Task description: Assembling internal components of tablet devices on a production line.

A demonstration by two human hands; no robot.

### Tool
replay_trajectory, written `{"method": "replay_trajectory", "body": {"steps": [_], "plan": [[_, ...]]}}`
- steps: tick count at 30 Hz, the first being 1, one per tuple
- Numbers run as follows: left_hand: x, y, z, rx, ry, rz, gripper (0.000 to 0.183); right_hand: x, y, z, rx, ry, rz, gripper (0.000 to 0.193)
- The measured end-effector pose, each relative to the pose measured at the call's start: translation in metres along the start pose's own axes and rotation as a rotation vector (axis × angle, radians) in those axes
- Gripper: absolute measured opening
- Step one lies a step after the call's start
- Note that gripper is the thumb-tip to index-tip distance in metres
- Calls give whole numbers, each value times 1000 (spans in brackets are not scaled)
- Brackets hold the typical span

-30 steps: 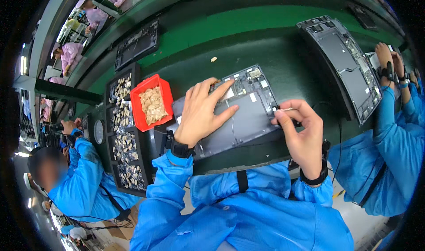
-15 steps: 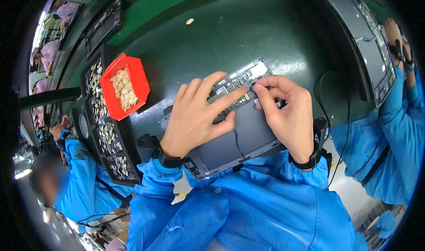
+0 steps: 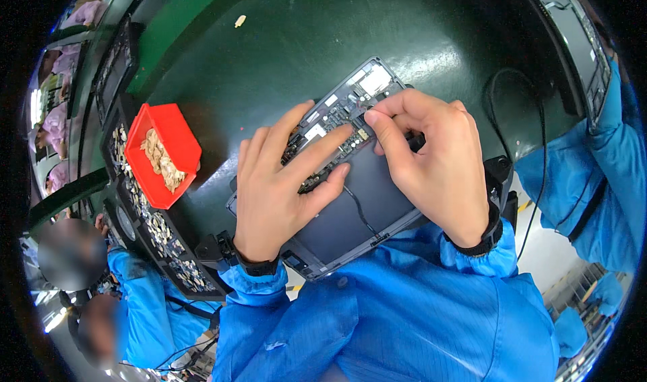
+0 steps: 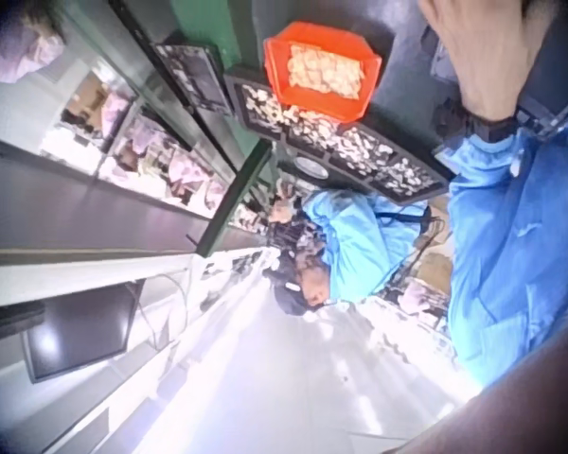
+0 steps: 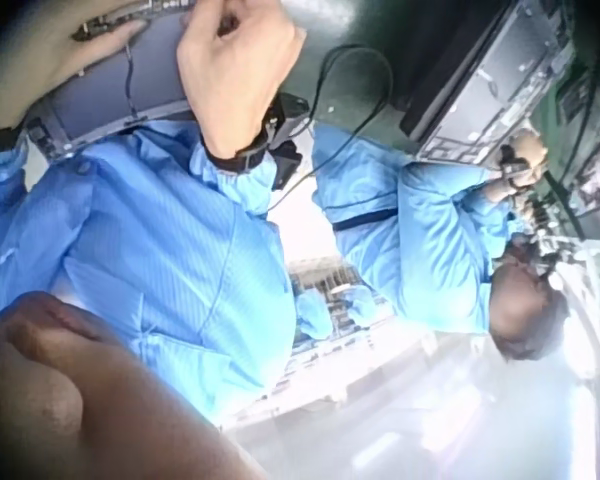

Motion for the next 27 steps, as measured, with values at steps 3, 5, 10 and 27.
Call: {"method": "replay_trajectory", "body": {"steps": [3, 5, 10, 27], "plan": [[-4, 1, 2, -14, 19, -9, 48, 1, 2, 4, -49, 77, 1, 10], [-3, 0, 3, -17, 34, -3, 47, 3, 2, 4, -52, 110, -7, 10], [-2, 0, 5, -32, 57, 2, 47, 5, 4, 6, -81, 144, -26, 9], [1, 1, 5, -36, 65, -9, 47, 5, 2, 10, -233, 229, -29, 3]]}}
Point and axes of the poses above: each hand's wrist, its own y-axis away from the middle knuckle, its own x-axis out of the palm, z = x × y, the point moved 8 cm from there along -y, towards the middle knuckle, and after that the axes turned 14 degrees about -z, right-handed, at the moved point
